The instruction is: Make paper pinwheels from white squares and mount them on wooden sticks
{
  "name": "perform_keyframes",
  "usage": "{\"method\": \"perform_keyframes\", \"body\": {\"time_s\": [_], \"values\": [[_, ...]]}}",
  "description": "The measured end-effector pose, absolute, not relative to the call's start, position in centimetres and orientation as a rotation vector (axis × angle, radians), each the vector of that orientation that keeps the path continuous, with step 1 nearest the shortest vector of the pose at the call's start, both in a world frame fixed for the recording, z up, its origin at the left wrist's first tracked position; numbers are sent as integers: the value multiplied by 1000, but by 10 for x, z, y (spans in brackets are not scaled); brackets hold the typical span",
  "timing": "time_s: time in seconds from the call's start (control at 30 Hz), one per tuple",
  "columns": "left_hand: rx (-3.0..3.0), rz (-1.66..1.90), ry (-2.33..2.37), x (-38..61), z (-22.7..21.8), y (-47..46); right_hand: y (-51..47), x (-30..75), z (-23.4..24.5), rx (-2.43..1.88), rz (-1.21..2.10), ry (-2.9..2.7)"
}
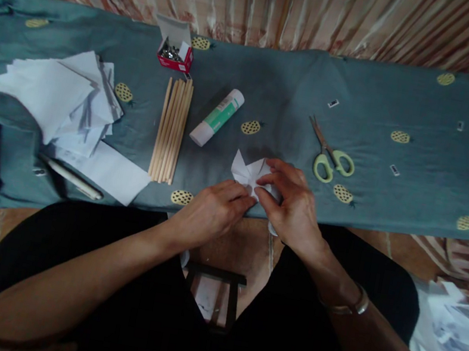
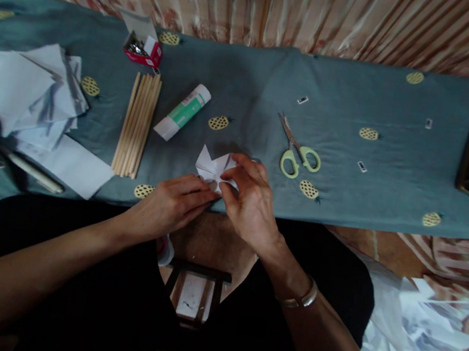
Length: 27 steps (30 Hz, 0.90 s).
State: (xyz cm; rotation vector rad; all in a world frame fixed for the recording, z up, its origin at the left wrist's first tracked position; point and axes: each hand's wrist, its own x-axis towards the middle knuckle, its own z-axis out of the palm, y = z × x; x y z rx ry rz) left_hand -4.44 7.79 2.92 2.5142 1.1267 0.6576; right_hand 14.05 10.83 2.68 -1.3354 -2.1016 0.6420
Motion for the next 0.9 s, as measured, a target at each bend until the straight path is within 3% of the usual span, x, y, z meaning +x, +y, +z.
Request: {"method": "perform_keyframes", "body": {"time_s": [0.67,0.9], "values": [[2519,609,1101,-47,28,80,88,140,17,-1250,484,-2358],[2544,614,1128,-49,28,81,99,153,30,-1224,534,-2146]]}}
